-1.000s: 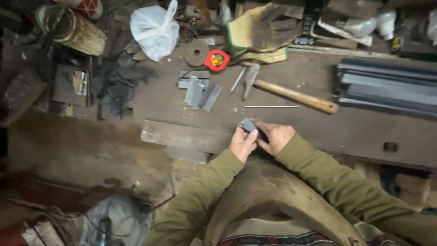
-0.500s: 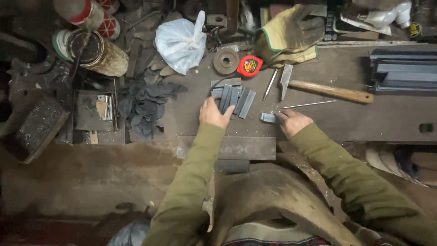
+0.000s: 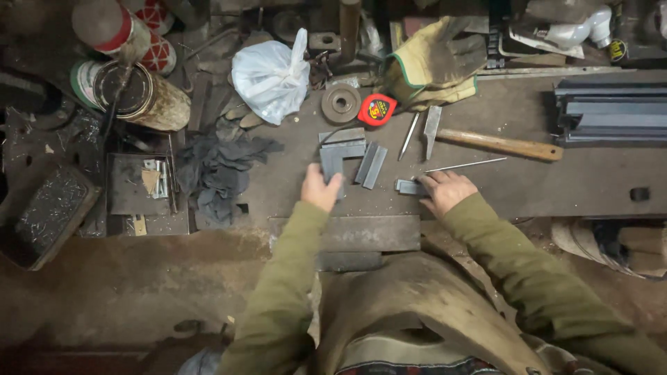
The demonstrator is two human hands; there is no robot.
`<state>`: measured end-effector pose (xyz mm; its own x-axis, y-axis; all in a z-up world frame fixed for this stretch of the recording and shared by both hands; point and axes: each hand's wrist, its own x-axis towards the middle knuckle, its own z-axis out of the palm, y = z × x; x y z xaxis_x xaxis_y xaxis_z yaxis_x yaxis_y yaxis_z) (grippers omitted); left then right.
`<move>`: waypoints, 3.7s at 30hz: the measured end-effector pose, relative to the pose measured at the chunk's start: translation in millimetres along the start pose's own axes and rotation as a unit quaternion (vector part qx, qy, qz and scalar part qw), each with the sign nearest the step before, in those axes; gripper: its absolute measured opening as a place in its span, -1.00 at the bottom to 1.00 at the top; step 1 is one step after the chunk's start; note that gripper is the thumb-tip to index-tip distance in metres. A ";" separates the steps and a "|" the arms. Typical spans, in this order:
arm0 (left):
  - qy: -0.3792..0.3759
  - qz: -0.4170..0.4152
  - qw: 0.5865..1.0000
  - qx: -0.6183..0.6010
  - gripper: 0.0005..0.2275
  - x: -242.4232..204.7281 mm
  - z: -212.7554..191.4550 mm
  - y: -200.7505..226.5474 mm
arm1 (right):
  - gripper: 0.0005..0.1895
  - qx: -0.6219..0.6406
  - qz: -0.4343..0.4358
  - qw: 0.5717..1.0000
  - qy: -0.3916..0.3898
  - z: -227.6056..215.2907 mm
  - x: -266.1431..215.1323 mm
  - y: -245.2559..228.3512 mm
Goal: The person is measuring, marking with a pencil, and organizing metal profiles on a workbench in a workshop.
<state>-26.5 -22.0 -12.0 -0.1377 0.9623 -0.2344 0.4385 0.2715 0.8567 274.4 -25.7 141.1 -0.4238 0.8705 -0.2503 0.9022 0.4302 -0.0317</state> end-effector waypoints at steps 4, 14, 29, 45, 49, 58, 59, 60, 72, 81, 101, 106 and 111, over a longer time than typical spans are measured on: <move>-0.124 -0.039 0.923 -0.363 -0.60 -35.2 -29.8 2.7 | -0.64 0.031 -0.062 0.998 -0.010 4.3 14.1 -4.2; -0.195 -0.166 0.776 -0.577 -0.65 -132.3 22.6 25.7 | 0.00 -0.035 -0.013 0.999 -0.003 -34.7 79.9 -56.6; -0.160 -0.312 0.699 -0.624 -0.48 -143.6 -11.3 36.7 | -0.53 -0.029 -0.175 0.984 -0.009 -12.2 87.6 -34.2; -0.095 -0.262 0.732 -0.621 -0.61 -146.5 17.3 52.1 | -0.40 0.429 -0.025 0.883 -0.191 -8.6 24.2 -77.0; -0.103 -0.177 0.749 -0.630 -0.68 -151.5 62.5 11.2 | 0.38 0.228 -0.302 0.924 0.049 -61.0 9.3 -92.4; -0.193 -0.097 0.746 -0.630 -0.43 -161.5 51.7 56.2 | 0.21 0.304 -0.268 0.913 0.040 -25.0 -11.6 -79.8; -0.195 -0.097 0.746 -0.630 -0.43 -161.9 43.8 60.1 | 0.21 0.303 -0.266 0.914 0.041 -24.7 -16.2 -77.3; -0.217 -0.129 0.708 -0.659 -0.51 -161.5 36.1 64.4 | 0.16 0.354 -0.228 0.907 0.019 -24.7 -20.9 -74.3; -0.234 -0.223 0.780 -0.536 -0.77 -160.2 45.7 25.2 | -0.26 0.102 -0.082 0.991 0.014 -7.4 -6.0 1.1; -0.174 -0.230 0.832 -0.475 -0.78 -154.4 30.1 49.9 | -0.65 -0.033 -0.044 0.997 -0.047 4.4 13.1 -4.4; -0.223 -0.187 0.748 -0.597 -0.69 -157.3 55.2 52.8 | -0.64 0.513 0.215 0.814 -0.167 0.2 -30.7 -39.6; -0.301 -0.187 0.724 -0.592 -0.69 -158.1 66.3 43.3 | -0.53 0.649 0.065 0.745 -0.136 73.4 -35.9 0.6; -0.346 -0.154 0.710 -0.594 -0.64 -149.9 44.3 78.7 | -0.38 0.710 0.041 0.639 -0.293 46.3 -17.4 -2.4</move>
<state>68.0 -144.2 70.2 0.5845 0.7493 -0.3111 -0.6334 0.6611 0.4022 283.3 -53.0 100.7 -0.6424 0.4588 -0.6138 0.2581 -0.6247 -0.7370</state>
